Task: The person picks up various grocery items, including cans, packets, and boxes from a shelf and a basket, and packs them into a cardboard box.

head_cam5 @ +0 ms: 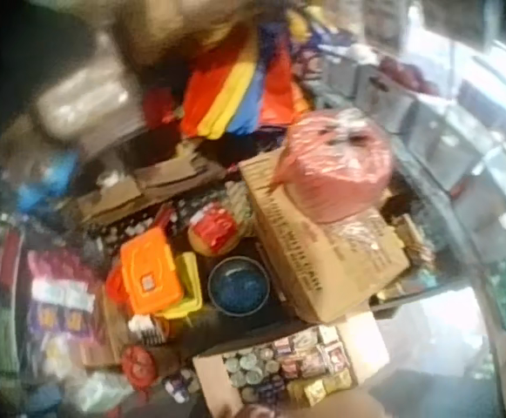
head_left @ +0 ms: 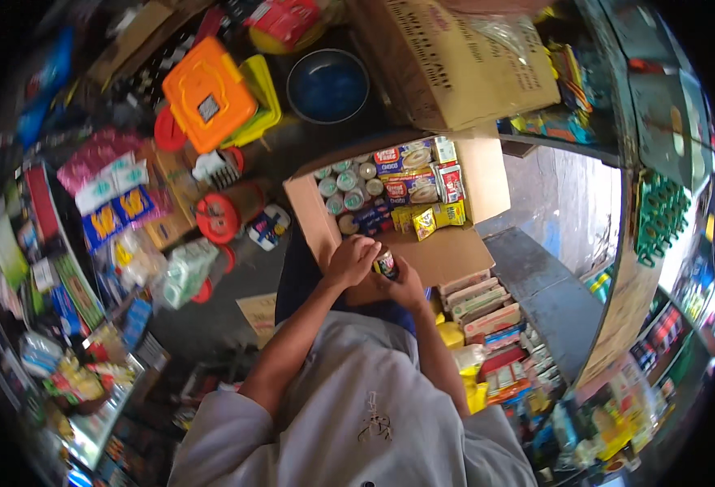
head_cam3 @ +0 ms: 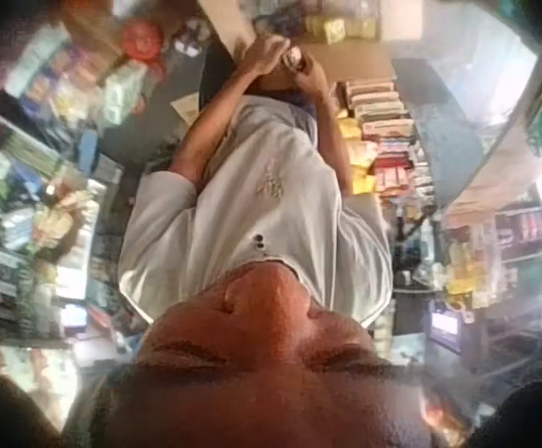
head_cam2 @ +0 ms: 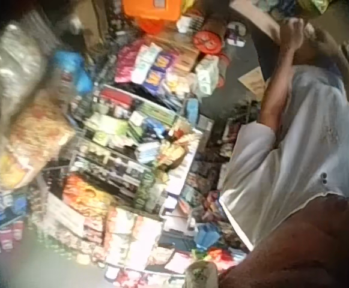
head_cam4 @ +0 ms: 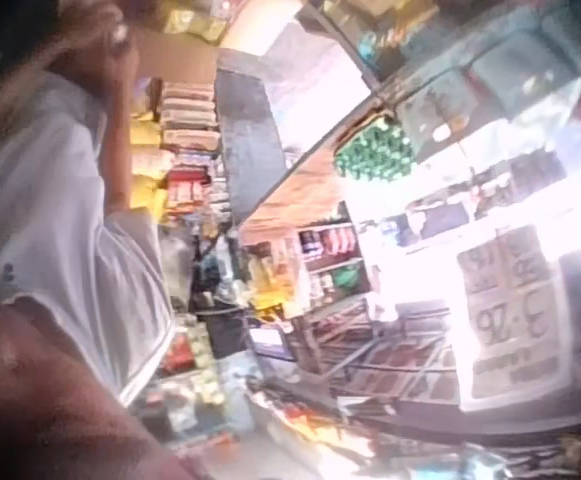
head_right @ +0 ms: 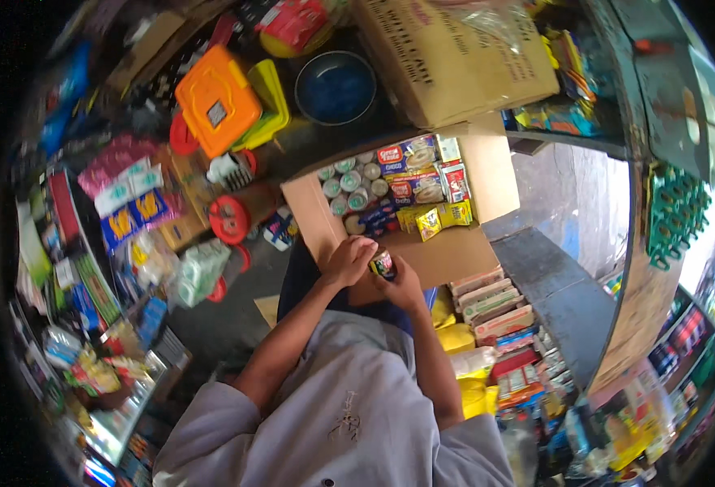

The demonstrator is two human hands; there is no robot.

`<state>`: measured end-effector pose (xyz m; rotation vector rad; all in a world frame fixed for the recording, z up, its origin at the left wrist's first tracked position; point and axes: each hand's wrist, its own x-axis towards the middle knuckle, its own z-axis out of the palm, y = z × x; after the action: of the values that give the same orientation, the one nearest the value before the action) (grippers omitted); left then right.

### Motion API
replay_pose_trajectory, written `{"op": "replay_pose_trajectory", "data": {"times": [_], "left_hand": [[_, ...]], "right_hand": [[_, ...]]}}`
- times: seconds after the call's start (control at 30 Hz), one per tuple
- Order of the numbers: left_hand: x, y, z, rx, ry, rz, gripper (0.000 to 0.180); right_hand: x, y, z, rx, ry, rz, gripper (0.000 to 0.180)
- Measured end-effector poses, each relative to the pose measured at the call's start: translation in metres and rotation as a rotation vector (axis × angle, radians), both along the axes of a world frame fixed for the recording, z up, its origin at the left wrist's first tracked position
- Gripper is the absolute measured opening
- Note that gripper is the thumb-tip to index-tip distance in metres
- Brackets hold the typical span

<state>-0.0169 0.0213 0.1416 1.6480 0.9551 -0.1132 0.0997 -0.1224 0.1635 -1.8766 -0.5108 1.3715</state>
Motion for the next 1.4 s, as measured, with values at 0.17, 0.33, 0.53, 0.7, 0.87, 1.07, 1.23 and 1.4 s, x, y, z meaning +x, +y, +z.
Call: {"op": "replay_pose_trajectory", "data": {"times": [0.17,0.33,0.53,0.7,0.87,1.07,1.23,1.4], "left_hand": [[0.061,0.081,-0.062,0.823,0.032,-0.541,0.029],[0.100,0.133,-0.155,1.046,0.437,-0.835,0.025],[0.122,0.128,-0.190,1.271,0.431,-0.853,0.023],[0.127,0.135,-0.204,1.353,0.535,-1.071,0.023],[0.133,0.151,-0.202,1.329,0.388,-1.412,0.025],[0.165,0.144,-0.219,0.925,0.601,-1.719,0.022],[0.154,0.161,-0.224,0.965,0.356,-1.665,0.019],[0.132,0.154,-0.175,1.419,0.030,-1.252,0.021]], "right_hand": [[-0.053,0.004,0.015,-0.055,0.284,-0.710,0.033],[-0.084,0.031,0.003,0.053,0.457,-1.037,0.034],[-0.103,0.036,-0.028,0.080,0.607,-1.106,0.034],[-0.112,0.009,-0.042,0.150,0.692,-1.142,0.033],[-0.093,0.001,-0.035,0.114,0.738,-1.188,0.029],[-0.088,0.002,-0.035,0.101,0.748,-1.132,0.030],[-0.081,0.010,-0.035,0.049,0.777,-1.150,0.027],[-0.084,0.018,-0.038,0.009,0.721,-1.087,0.025]]}}
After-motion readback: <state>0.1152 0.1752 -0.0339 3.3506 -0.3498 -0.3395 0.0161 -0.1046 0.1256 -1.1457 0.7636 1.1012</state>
